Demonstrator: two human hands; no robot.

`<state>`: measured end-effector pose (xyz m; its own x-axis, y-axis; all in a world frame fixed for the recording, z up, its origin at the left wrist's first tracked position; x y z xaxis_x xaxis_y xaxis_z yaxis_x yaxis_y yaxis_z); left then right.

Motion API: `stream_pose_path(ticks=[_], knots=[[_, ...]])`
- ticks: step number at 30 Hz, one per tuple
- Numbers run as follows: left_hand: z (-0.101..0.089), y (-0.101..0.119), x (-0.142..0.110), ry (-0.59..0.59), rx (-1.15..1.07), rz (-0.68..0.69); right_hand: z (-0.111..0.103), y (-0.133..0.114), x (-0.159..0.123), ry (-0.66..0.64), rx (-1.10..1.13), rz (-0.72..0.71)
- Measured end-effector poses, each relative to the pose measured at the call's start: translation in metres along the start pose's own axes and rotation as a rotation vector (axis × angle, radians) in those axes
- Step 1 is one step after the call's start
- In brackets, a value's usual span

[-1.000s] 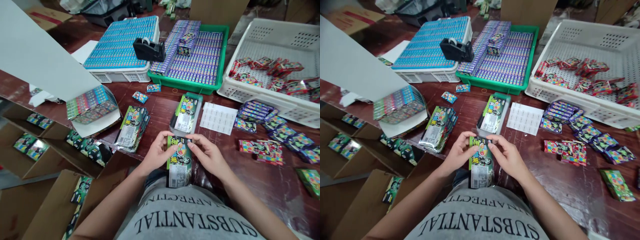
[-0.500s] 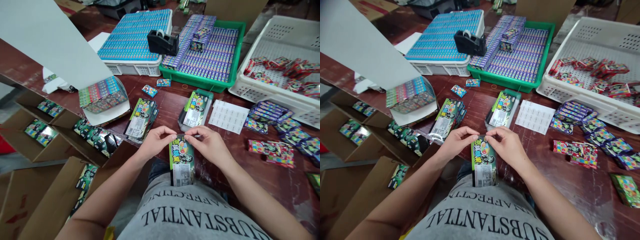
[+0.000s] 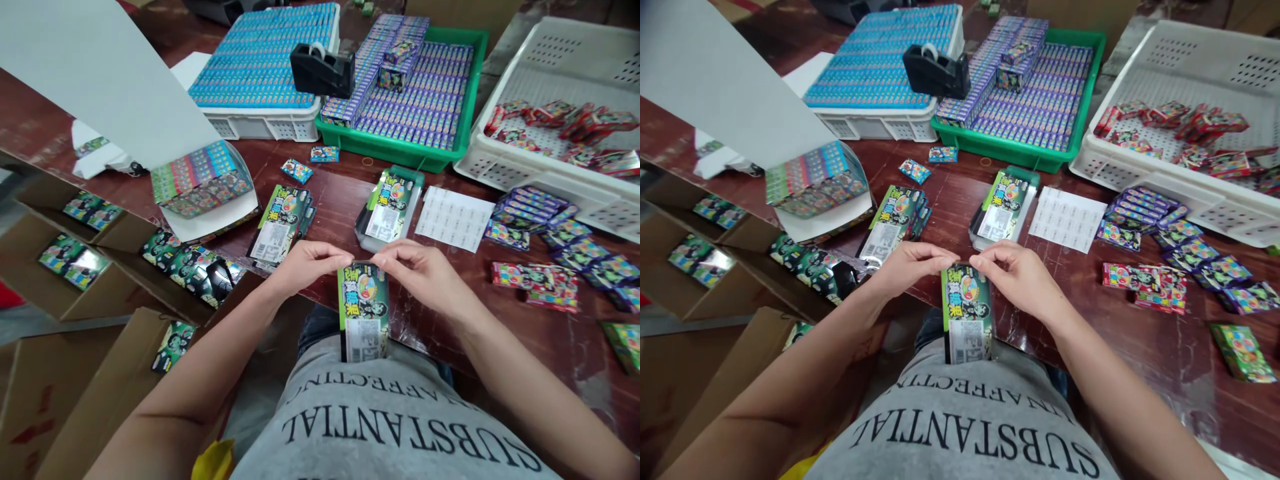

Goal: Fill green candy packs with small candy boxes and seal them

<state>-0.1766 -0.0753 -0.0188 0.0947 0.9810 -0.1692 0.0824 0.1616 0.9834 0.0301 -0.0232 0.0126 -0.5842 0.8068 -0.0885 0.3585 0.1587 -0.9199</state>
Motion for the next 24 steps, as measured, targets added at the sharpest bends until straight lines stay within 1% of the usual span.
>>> stream_pose_path(ticks=[2, 3, 5, 6, 7, 8, 9, 11, 13, 15, 18, 20, 21, 24], knots=[[0.000, 0.008, -0.004, -0.006, 0.062, 0.090, -0.002, 0.008, -0.015, 0.045, 0.043, 0.023], [0.000, 0.012, -0.007, 0.006, 0.084, 0.126, -0.001, 0.013, -0.025, 0.066, 0.059, 0.065], [-0.002, 0.018, -0.012, 0.050, 0.129, 0.177, 0.009, 0.025, -0.050, 0.043, 0.045, 0.193], [-0.003, 0.020, -0.015, 0.066, 0.151, 0.190, 0.017, 0.031, -0.062, -0.009, 0.006, 0.264], [-0.004, 0.022, -0.017, 0.072, 0.172, 0.197, 0.026, 0.037, -0.074, -0.096, -0.042, 0.324], [-0.004, 0.023, -0.019, 0.071, 0.188, 0.199, 0.034, 0.041, -0.084, -0.161, -0.078, 0.357], [-0.005, 0.024, -0.019, 0.070, 0.199, 0.200, 0.040, 0.044, -0.090, -0.208, -0.096, 0.368], [-0.008, 0.025, -0.020, 0.088, 0.211, 0.193, 0.048, 0.046, -0.092, -0.260, -0.128, 0.323], [-0.015, 0.027, -0.020, 0.147, 0.240, 0.189, 0.049, 0.042, -0.082, -0.266, -0.168, 0.240], [-0.023, 0.031, -0.020, 0.223, 0.312, 0.210, 0.044, 0.034, -0.063, -0.271, -0.204, 0.173], [-0.036, 0.040, -0.024, 0.347, 0.466, 0.345, 0.037, 0.016, -0.027, -0.331, -0.229, 0.133], [-0.046, 0.044, -0.029, 0.504, 0.532, 0.431, 0.034, 0.003, -0.002, -0.363, -0.299, 0.145], [-0.050, 0.044, -0.032, 0.597, 0.547, 0.452, 0.034, -0.002, 0.010, -0.369, -0.355, 0.164], [-0.062, 0.040, -0.042, 0.872, 0.539, 0.447, 0.036, -0.011, 0.040, -0.353, -0.469, 0.174]])
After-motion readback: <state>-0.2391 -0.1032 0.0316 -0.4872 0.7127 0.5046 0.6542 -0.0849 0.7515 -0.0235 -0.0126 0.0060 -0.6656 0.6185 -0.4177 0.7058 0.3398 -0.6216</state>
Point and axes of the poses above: each hand's wrist, its own x-axis towards the middle knuckle, its own z-axis out of the palm, y = z × x, the point moved 5 cm from there along x, towards the middle knuckle, and after that the axes turned 4 degrees about z, right-handed, at the moved point
